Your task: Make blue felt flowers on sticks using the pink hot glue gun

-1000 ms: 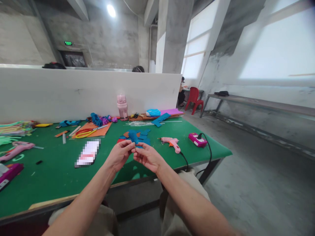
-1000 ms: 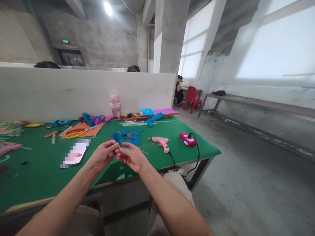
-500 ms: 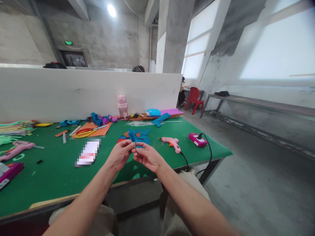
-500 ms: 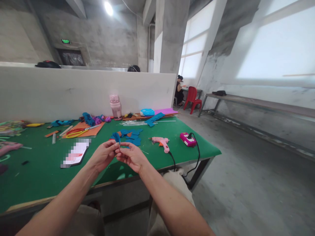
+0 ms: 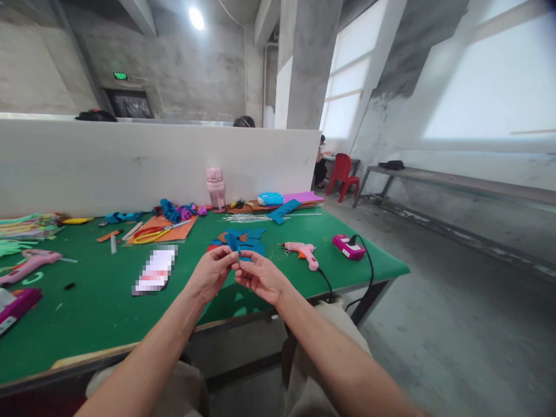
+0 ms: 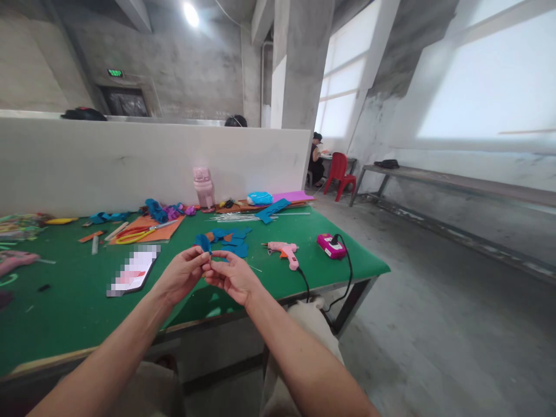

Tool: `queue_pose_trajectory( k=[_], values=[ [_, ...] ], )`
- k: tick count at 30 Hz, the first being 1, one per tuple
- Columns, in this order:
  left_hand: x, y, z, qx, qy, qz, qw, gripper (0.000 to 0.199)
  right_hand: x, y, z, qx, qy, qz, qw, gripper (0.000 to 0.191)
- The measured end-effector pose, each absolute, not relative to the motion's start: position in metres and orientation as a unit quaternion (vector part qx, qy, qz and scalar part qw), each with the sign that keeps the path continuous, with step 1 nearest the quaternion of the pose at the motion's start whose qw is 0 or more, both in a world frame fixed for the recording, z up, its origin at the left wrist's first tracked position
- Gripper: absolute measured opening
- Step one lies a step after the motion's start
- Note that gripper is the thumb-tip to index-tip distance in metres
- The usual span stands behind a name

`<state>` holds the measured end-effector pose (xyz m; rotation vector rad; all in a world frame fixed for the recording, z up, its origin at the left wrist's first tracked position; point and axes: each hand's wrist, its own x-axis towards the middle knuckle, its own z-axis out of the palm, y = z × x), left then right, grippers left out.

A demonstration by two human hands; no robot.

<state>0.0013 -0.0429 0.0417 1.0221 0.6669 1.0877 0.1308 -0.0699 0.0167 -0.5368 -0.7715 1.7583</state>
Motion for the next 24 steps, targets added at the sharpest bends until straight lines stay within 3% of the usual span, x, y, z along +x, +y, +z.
queue_pose_trajectory(
  k=[24],
  values=[
    [-0.0024, -0.0398, 0.0410, 0.463, 0.294, 0.476, 0.687, 0.017, 0.1311, -0.0700, 0.0180, -0.220, -0.311, 0.750, 0.541, 0.035]
  ],
)
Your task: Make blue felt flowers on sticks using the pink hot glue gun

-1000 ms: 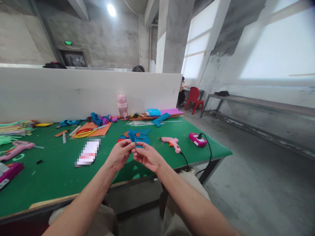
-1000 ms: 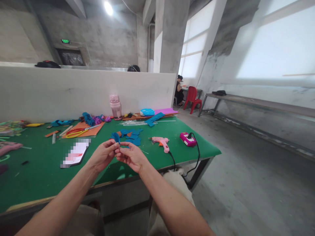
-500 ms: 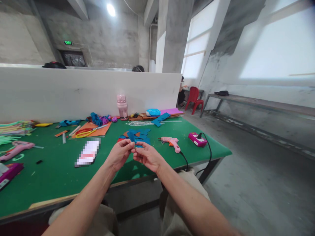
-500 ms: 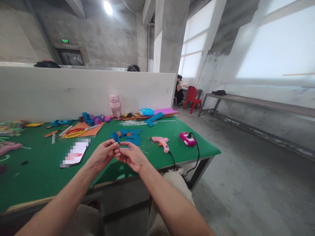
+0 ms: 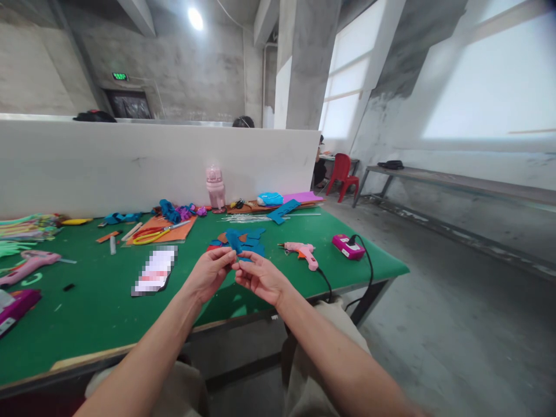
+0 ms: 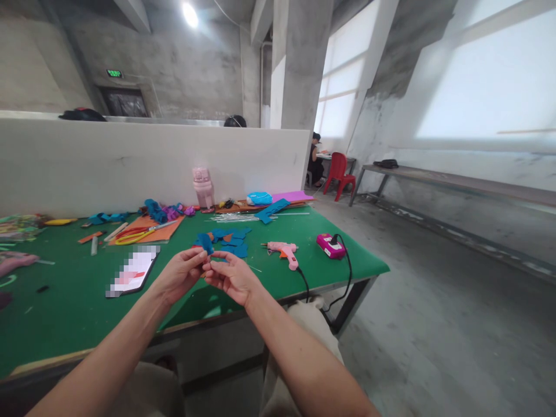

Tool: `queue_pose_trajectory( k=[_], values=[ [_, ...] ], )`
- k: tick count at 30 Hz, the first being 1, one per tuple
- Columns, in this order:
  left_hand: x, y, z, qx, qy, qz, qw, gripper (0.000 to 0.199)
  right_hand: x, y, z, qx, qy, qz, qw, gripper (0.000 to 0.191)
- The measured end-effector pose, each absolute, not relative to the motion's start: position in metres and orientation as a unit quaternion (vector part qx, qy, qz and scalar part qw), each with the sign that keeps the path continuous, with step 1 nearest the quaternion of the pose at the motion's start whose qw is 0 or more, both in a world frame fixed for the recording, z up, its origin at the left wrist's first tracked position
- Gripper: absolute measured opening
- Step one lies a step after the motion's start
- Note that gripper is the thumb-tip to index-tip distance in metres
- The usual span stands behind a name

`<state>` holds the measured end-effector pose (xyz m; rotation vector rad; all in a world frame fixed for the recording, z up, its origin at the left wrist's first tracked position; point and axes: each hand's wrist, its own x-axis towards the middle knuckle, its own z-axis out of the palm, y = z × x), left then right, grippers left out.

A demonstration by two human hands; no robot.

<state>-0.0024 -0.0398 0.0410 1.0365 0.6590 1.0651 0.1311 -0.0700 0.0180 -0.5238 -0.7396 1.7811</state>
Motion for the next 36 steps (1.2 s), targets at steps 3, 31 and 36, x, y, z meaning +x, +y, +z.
queue_pose_trajectory(
  k=[3, 31, 36],
  values=[
    [-0.0013, -0.0406, 0.0412, 0.462, 0.296, 0.481, 0.684, 0.017, 0.1314, -0.0694, 0.0174, -0.216, -0.310, 0.753, 0.539, 0.036],
    [0.0001, -0.0412, 0.0398, 0.462, 0.280, 0.490, 0.684, 0.020, 0.1312, -0.0705, 0.0180, -0.210, -0.322, 0.755, 0.531, 0.037],
    [-0.0009, -0.0399, 0.0390, 0.465, 0.287, 0.484, 0.684, 0.017, 0.1319, -0.0696, 0.0172, -0.209, -0.315, 0.757, 0.533, 0.036]
  ],
)
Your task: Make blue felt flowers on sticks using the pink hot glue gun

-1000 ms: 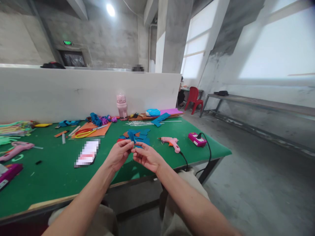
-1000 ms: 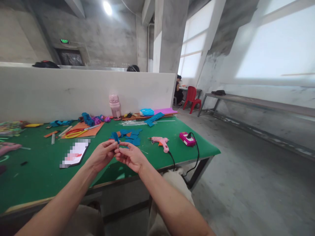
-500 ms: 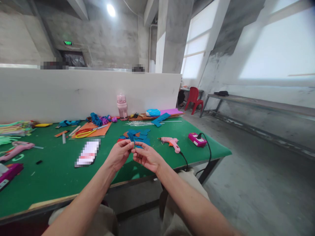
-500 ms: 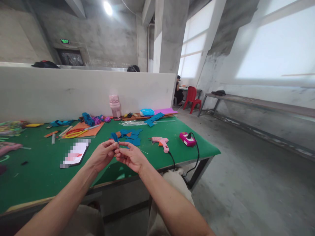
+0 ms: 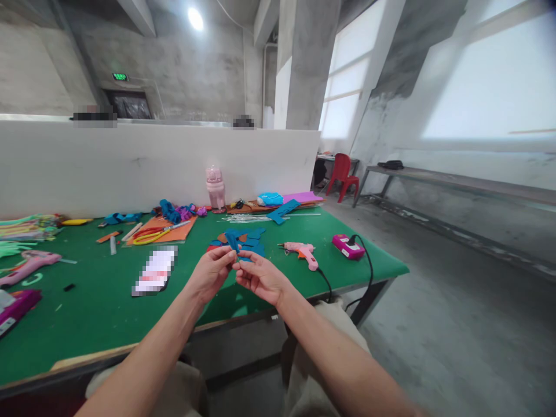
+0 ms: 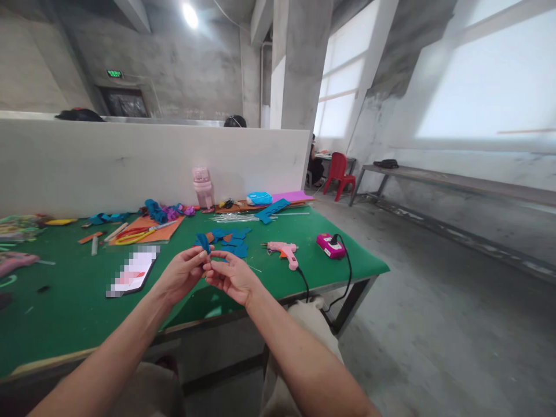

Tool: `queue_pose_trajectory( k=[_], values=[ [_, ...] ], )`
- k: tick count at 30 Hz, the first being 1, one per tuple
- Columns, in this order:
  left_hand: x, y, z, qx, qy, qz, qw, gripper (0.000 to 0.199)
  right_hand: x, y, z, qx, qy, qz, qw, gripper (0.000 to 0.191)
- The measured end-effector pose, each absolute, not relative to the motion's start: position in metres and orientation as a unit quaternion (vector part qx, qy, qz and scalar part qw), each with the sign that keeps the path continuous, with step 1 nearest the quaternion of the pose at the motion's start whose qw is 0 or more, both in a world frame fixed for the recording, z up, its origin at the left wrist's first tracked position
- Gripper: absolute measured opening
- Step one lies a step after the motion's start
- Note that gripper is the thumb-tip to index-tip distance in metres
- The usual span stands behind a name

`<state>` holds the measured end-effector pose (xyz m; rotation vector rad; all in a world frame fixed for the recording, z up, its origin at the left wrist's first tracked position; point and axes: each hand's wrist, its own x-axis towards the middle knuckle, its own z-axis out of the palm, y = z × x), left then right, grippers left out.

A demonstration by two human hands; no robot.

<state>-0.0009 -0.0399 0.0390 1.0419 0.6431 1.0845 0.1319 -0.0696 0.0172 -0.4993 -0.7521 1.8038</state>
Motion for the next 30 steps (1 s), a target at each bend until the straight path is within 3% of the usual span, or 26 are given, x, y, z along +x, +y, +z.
queue_pose_trajectory(
  k=[25, 30],
  values=[
    [-0.0003, -0.0438, 0.0442, 0.470, 0.294, 0.486, 0.676, 0.019, 0.1321, -0.0695, 0.0172, -0.218, -0.335, 0.753, 0.523, 0.039],
    [-0.0004, -0.0429, 0.0437, 0.474, 0.318, 0.514, 0.640, 0.020, 0.1307, -0.0694, 0.0175, -0.295, -0.409, 0.666, 0.550, 0.039]
  ],
)
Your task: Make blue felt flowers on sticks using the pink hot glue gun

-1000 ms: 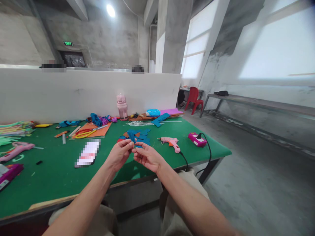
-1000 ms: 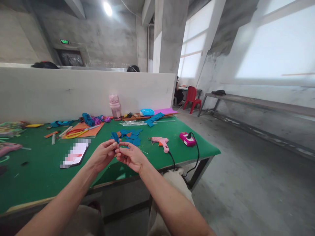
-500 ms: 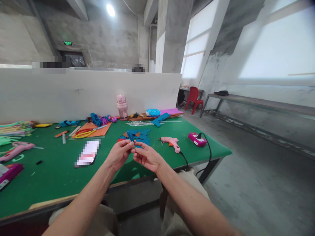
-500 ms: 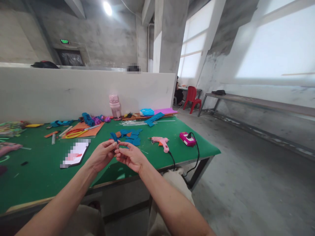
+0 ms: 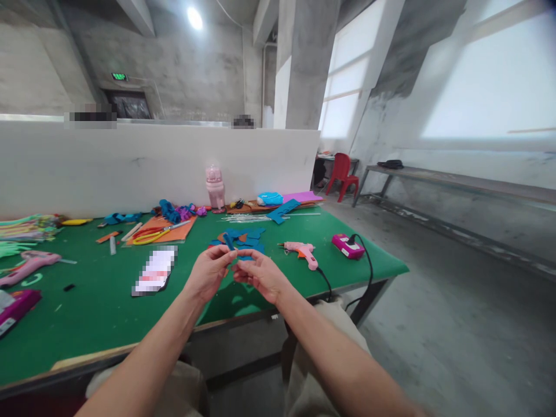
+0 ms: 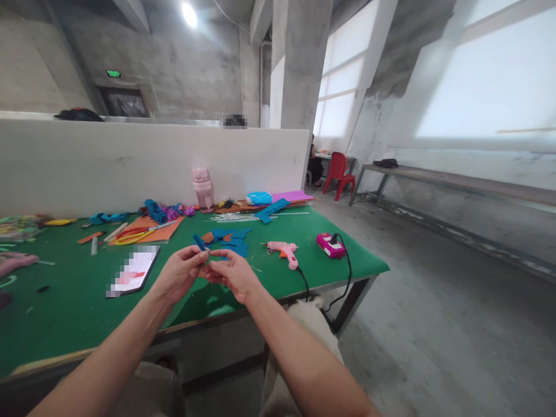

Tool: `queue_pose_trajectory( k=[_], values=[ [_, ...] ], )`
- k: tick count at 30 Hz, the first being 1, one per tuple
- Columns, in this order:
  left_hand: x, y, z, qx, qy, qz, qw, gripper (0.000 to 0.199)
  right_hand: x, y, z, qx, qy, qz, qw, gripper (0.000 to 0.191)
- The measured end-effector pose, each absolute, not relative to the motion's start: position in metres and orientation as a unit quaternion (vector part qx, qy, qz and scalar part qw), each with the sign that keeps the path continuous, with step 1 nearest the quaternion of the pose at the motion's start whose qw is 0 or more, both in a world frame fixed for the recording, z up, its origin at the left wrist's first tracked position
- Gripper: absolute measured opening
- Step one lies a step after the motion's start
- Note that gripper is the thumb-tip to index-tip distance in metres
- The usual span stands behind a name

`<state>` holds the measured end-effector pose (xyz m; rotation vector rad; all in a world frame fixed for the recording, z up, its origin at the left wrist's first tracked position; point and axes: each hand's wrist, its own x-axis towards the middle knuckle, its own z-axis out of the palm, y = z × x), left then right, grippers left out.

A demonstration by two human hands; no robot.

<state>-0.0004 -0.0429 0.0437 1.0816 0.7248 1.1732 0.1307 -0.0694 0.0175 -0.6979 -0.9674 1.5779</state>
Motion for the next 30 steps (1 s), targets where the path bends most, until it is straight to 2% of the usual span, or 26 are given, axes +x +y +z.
queue_pose_trajectory(
  k=[6, 11, 14, 18, 22, 30],
  values=[
    [0.001, -0.044, 0.043, 0.531, 0.353, 0.558, 0.531, 0.015, 0.129, -0.069, 0.016, -0.432, -0.597, 0.356, 0.575, 0.012],
    [0.004, -0.049, 0.043, 0.604, 0.336, 0.585, 0.425, 0.014, 0.133, -0.071, 0.017, -0.447, -0.649, 0.219, 0.576, 0.013],
    [0.004, -0.051, 0.046, 0.647, 0.313, 0.567, 0.401, 0.018, 0.137, -0.070, 0.018, -0.431, -0.654, 0.223, 0.580, 0.013],
    [0.001, -0.052, 0.051, 0.649, 0.317, 0.525, 0.450, 0.030, 0.142, -0.064, 0.017, -0.415, -0.634, 0.312, 0.573, 0.015],
    [-0.001, -0.050, 0.052, 0.631, 0.344, 0.504, 0.479, 0.026, 0.142, -0.061, 0.013, -0.400, -0.605, 0.378, 0.576, 0.016],
    [0.003, -0.050, 0.046, 0.603, 0.361, 0.507, 0.499, 0.023, 0.140, -0.062, 0.011, -0.408, -0.625, 0.379, 0.547, 0.020]
  ],
)
